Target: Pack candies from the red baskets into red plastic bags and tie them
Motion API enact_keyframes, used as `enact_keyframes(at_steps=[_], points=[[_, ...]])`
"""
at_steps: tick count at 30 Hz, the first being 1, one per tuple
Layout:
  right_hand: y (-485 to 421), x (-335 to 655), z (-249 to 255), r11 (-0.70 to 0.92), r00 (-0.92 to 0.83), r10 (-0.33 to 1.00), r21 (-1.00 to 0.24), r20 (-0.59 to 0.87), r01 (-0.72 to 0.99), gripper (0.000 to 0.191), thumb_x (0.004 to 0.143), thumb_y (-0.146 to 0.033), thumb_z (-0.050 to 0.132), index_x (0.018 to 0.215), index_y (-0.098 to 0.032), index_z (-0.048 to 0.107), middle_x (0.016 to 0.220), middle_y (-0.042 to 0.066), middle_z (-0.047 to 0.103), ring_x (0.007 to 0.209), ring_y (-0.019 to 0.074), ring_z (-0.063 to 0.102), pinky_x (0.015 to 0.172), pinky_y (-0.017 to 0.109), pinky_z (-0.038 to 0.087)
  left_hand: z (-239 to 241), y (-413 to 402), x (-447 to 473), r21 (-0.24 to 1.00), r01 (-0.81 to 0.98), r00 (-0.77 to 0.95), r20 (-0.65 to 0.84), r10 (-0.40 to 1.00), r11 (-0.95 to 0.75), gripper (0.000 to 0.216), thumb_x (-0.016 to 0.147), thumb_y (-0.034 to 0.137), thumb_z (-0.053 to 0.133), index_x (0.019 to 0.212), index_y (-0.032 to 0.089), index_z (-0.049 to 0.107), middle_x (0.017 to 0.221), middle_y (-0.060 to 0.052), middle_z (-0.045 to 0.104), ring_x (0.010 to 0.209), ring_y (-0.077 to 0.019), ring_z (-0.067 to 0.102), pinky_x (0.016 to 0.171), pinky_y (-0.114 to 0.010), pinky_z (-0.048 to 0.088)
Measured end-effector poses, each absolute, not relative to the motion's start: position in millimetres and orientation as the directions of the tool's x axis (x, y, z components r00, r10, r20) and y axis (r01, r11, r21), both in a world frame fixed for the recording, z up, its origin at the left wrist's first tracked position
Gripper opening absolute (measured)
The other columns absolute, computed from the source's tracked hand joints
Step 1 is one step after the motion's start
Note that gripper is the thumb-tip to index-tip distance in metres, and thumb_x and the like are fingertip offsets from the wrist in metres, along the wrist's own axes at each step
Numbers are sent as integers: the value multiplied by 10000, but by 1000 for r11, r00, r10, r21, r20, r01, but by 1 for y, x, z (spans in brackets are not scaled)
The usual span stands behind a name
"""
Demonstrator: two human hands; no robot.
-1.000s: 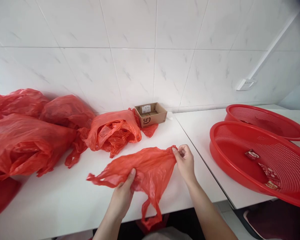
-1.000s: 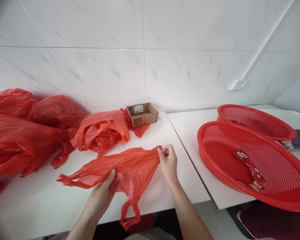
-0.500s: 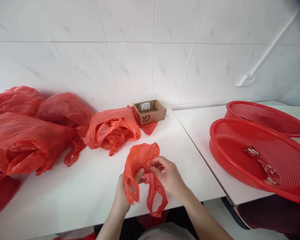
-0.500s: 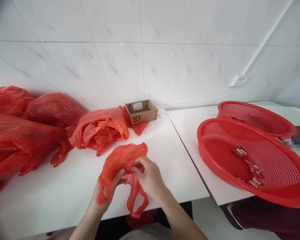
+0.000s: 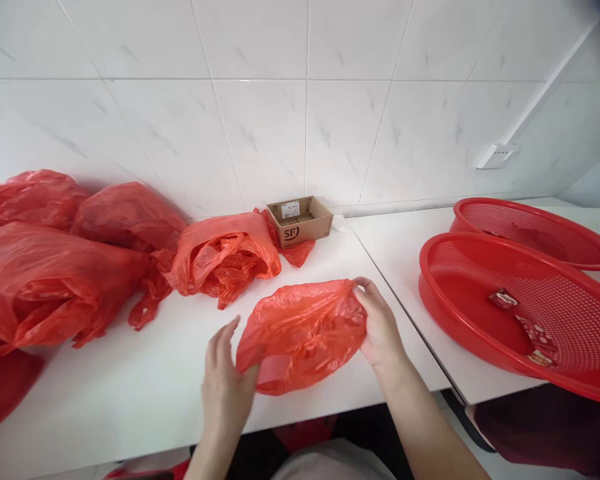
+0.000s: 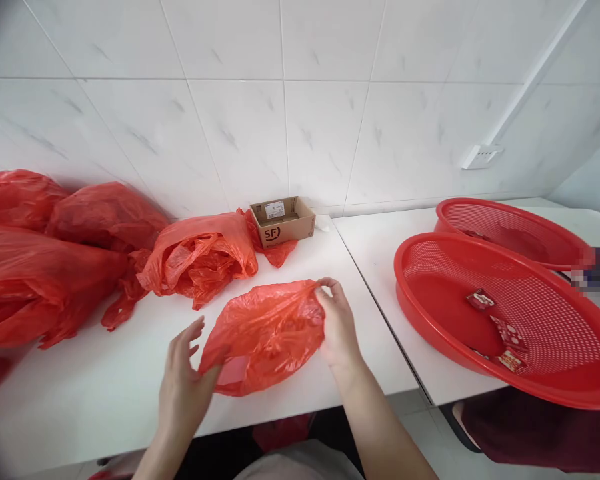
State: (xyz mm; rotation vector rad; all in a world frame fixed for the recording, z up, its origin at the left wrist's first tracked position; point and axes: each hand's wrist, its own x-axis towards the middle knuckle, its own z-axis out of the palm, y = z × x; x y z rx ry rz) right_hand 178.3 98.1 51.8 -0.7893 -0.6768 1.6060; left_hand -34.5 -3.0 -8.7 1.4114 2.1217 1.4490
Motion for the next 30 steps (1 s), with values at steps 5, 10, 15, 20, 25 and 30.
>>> enact_keyframes(at_steps=[5,10,15,20,25,30], points=[[91,166,59,-175,-221,973,-831,-64,-529,254,810,-389,691,952,-262,523,786,-35,662,648,134,620,612,248,484,8,12,-9,984,170,-487,138,863,-62,203,685,253,718,886,241,746,1178,-67,627,1176,-296,518,1035,-424,396],[111,208,57,-189,-226,969,-893,-101,-410,269,766,-373,739,901,-238,551,683,-53,585,556,92,543,530,196,421,9,18,-55,955,-296,-518,-175,837,16,193,765,355,578,727,185,662,764,-50,673,725,-210,653,674,-335,548],[109,219,47,-252,-308,942,-886,-134,-388,248,783,-364,726,912,-240,554,578,-64,529,498,75,472,508,187,378,10,10,-59,883,-469,-487,-275,829,17,137,726,287,580,816,193,621,849,-62,683,806,-221,669,730,-361,555],[103,206,51,-250,-360,926,-896,-111,-367,236,808,-378,704,918,-239,548,540,-66,519,475,71,444,500,189,360,24,-1,-32,802,536,-579,577,577,-264,396,747,229,717,1114,299,586,1370,-52,476,1318,-271,430,1107,-487,323],[102,196,54,-262,-458,885,-902,-83,-343,228,826,-386,681,941,-244,545,540,-83,472,466,60,399,498,189,341,6,17,-12,347,919,-12,496,868,-185,497,726,265,743,1203,296,607,1518,-115,318,1411,-410,237,1093,-638,243],[115,212,43,-151,-470,879,-981,-76,-123,269,833,-448,640,988,-240,569,676,-49,529,586,96,476,584,230,385,-13,47,-16,537,841,-86,244,966,-61,378,807,202,574,1178,256,618,1172,-82,651,1126,-311,561,1000,-514,399]])
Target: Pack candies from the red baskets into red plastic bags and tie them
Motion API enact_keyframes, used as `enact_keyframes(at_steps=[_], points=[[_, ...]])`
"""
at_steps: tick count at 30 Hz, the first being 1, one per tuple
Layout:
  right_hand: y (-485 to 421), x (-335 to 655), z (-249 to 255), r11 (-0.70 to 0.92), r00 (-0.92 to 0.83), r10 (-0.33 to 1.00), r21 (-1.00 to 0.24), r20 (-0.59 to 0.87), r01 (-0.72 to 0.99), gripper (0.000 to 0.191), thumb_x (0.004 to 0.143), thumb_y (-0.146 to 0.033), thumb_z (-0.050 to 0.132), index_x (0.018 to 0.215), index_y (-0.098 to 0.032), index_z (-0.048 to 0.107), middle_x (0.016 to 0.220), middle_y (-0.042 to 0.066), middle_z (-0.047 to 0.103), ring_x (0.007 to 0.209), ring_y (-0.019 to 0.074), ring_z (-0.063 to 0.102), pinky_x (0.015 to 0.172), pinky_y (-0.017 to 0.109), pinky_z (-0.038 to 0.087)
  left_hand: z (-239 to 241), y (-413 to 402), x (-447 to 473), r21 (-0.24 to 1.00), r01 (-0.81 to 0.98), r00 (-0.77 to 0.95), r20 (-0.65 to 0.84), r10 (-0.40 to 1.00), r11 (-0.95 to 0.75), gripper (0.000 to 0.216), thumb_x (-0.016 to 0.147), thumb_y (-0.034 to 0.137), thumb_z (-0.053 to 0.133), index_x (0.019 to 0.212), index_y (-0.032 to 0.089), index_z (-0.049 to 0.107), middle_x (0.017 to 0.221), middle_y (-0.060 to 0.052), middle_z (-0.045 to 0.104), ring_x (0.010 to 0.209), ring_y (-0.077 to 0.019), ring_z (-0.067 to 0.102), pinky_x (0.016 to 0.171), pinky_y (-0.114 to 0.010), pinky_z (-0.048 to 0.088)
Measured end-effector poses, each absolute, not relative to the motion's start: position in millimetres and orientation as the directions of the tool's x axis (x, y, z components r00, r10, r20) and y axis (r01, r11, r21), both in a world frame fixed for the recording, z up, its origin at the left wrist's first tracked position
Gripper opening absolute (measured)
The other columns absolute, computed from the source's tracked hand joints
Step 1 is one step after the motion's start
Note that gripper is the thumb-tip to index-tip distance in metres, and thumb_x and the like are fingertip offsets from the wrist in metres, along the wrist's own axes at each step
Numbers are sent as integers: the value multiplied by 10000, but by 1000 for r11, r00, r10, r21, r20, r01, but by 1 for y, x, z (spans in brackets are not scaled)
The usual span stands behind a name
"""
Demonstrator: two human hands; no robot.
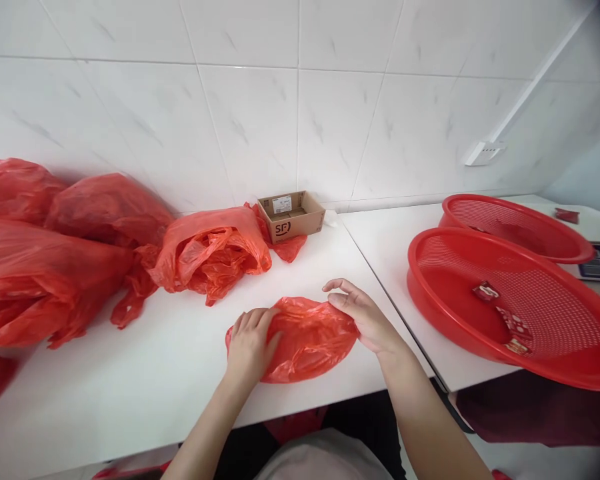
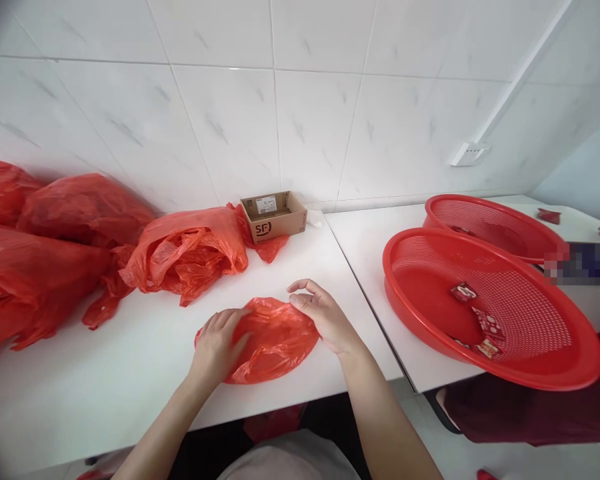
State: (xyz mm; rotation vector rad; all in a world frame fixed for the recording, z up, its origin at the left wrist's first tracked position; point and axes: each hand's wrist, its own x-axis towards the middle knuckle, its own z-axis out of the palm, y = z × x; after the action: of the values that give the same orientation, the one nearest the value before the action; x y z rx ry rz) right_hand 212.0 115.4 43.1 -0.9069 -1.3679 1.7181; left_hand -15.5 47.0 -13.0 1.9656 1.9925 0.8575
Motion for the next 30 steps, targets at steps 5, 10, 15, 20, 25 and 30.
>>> enact_keyframes(at_steps=[5,10,15,20,25,30], points=[[110,227,63,262,69,945,-868,319,422,212,850,-410,606,978,-240,599,998,39,630,826,181,558,748,312,426,8,54,-17,670,741,-198,143,970,53,290,886,336,475,1118,252,627,1149,-74,659,915,-277,647,811,-427,483],[81,192,86,584,-331,811,-699,482,413,134,939,-259,481,990,-259,605,952,35,675,865,180,617,791,308,465,26,54,1,807,586,-186,49,981,71,466,812,402,606,1252,248,593,1209,-74,653,1053,-272,631,861,-368,489],[101,205,46,593,-641,768,-375,-4,713,231,750,-109,625,957,-195,678,903,102,699,912,291,639,841,416,442,25,49,-18,888,443,-258,-6,966,124,470,805,347,580,1256,222,607,1183,-81,676,959,-229,663,735,-288,523],[108,257,42,351,-581,756,-561,-303,749,398,649,-128,673,991,-326,722,790,11,702,660,205,642,588,286,425,15,45,-49,871,462,-415,45,909,168,631,708,132,451,1323,231,549,1184,-74,616,723,-161,607,546,-245,452],[102,255,60,442,-701,687,-655,-192,613,648,730,-363,694,1353,-403,521,949,7,715,795,214,651,646,281,443,15,44,-32,799,592,-306,99,947,108,594,771,184,505,1348,325,520,1210,-50,586,982,-218,599,700,-278,491],[121,238,42,362,-506,840,-495,-194,790,606,820,-489,588,1367,-236,526,964,121,704,833,285,644,643,337,447,21,27,-7,611,779,-15,246,969,-143,489,900,294,431,1368,430,472,1578,-37,197,940,-213,634,617,-304,536]])
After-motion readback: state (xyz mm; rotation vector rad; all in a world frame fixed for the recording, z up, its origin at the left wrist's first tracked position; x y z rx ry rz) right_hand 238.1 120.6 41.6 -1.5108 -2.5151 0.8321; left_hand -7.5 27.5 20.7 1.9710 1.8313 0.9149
